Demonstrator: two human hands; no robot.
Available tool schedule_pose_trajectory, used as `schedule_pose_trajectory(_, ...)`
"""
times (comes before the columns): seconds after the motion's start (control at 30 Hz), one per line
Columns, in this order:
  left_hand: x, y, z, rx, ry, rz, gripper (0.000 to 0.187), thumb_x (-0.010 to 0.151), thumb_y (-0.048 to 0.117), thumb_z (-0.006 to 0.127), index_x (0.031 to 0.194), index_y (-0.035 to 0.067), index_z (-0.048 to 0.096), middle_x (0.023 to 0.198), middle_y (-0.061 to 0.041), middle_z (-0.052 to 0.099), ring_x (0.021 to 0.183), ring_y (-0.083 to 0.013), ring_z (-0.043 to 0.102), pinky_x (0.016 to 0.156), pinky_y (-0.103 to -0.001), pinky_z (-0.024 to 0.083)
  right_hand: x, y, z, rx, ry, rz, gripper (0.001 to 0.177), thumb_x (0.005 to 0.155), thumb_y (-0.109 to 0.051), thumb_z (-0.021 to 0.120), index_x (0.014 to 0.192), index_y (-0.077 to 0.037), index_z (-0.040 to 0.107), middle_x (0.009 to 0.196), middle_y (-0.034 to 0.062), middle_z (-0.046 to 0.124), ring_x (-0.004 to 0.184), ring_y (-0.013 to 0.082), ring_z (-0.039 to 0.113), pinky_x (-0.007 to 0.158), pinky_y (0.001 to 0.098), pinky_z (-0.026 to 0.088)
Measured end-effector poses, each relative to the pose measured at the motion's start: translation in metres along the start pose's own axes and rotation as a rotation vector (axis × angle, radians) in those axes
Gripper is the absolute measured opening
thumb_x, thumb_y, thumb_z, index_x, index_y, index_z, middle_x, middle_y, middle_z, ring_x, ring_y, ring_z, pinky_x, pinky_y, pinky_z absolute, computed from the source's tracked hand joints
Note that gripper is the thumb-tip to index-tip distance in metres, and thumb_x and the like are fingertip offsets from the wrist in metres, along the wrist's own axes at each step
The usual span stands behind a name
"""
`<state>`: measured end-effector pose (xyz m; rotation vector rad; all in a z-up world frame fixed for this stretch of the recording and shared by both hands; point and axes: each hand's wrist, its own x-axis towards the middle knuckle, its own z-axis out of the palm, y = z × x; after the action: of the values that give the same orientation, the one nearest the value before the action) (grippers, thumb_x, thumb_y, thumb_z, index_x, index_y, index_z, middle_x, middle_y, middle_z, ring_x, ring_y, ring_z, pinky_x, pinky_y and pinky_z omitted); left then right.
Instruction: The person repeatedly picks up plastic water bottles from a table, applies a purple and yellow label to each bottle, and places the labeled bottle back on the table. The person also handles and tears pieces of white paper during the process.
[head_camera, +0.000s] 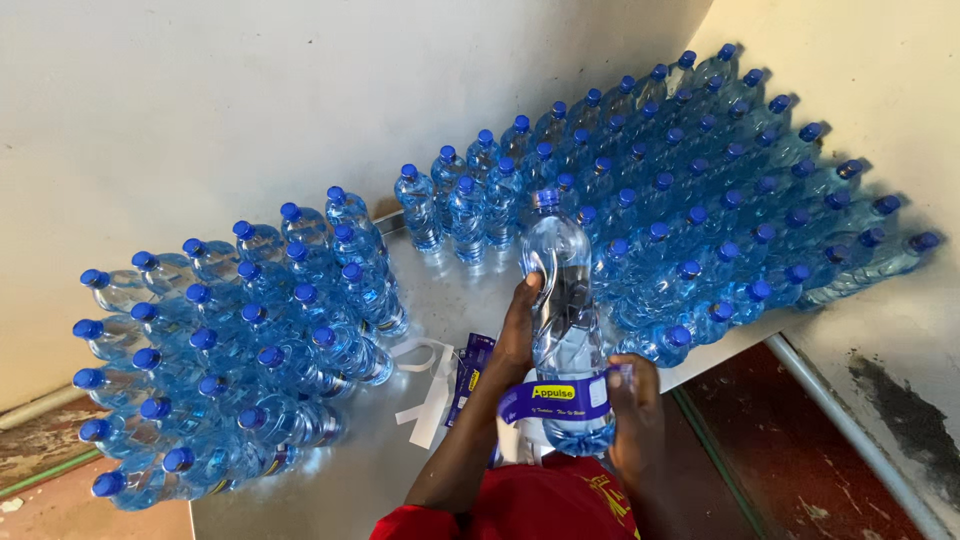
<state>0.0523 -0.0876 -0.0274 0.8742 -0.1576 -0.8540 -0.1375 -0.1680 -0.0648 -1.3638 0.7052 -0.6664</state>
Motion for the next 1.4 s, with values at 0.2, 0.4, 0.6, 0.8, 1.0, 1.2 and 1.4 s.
schedule_pose_trajectory(0.2,0.033,-0.049,-0.033,-0.153,-0.009,0.080,0.069,0.100,0.065,0.063,0.135,0.006,0.072,0.121,-0.015,0.080,0.109,-0.0355,0.078,0.096,-0.052,0.063,-0.005,-0.018,0.015,0.353,-0.198,0.315,0.056,0.096,-0.052,0.072,0.127,-0.006,0.064,0.104,0.0226,0.078,0.090,0.0364,0.077,0.074,0.0550,0.063)
schedule_pose_trajectory(0.4,0.035,-0.051,-0.024,-0.858,-0.738,-0.161,0.096,0.099,0.078,0.065,0.149,-0.003,0.062,0.126,-0.023,0.078,0.113,-0.0389,0.080,0.105,-0.054,0.065,0.004,0.040,0.001,0.638,-0.456,0.698,0.090,0.093,-0.080,0.050,0.148,-0.011,0.062,0.132,0.0246,0.074,0.119,0.0478,0.073,0.097,0.0665,0.061)
schedule_pose_trajectory(0.6,0.026,-0.045,-0.021,-0.896,-0.755,-0.185,0.097,0.095,0.079,0.068,0.149,-0.001,0.058,0.123,-0.024,0.078,0.110,-0.0386,0.082,0.101,-0.052,0.068,-0.006,-0.016,0.014,0.208,-0.414,0.482,0.077,0.097,-0.060,0.044,0.163,-0.021,0.049,0.144,0.0176,0.069,0.132,0.0353,0.069,0.098,0.0588,0.063)
schedule_pose_trajectory(0.8,0.037,-0.021,-0.024,-0.247,-0.106,0.498,0.042,0.113,0.050,0.063,0.113,0.011,0.079,0.100,-0.006,0.081,0.085,-0.0221,0.077,0.076,-0.036,0.062,0.060,0.043,-0.005,0.485,-0.966,-0.659,0.058,0.121,-0.050,0.061,0.165,-0.014,0.048,0.150,0.0063,0.067,0.132,0.0165,0.066,0.113,0.0370,0.055)
schedule_pose_trajectory(1.0,0.021,-0.003,-0.001,0.337,-0.580,0.353,0.105,0.101,0.063,0.076,0.176,0.006,0.030,0.179,-0.029,0.025,0.167,-0.0567,0.018,0.130,-0.076,0.019,0.082,0.017,0.000,0.323,-0.402,-0.078,0.057,0.071,0.007,0.090,0.125,0.012,0.073,0.110,0.0292,0.076,0.106,0.0379,0.077,0.089,0.0581,0.065)
schedule_pose_trajectory(1.2,-0.051,-0.071,-0.084,0.851,-0.078,0.333,0.045,0.111,0.042,0.051,0.148,0.021,0.065,0.131,-0.014,0.078,0.109,-0.0306,0.073,0.097,-0.045,0.055,0.096,-0.022,-0.005,0.348,0.146,-0.213,0.063,0.093,-0.011,0.085,0.149,-0.006,0.057,0.137,0.0208,0.070,0.124,0.0474,0.071,0.112,0.0569,0.058)
schedule_pose_trajectory(1.4,-0.102,-0.096,-0.031,1.264,-0.020,0.851,0.049,0.100,0.020,0.082,0.143,-0.001,0.067,0.147,-0.026,0.068,0.139,-0.0456,0.062,0.111,-0.059,0.051,0.092,-0.033,0.010,0.167,0.348,-0.039,0.078,0.083,-0.038,0.090,0.148,-0.019,0.051,0.155,0.0082,0.067,0.139,0.0244,0.070,0.109,0.0406,0.059)
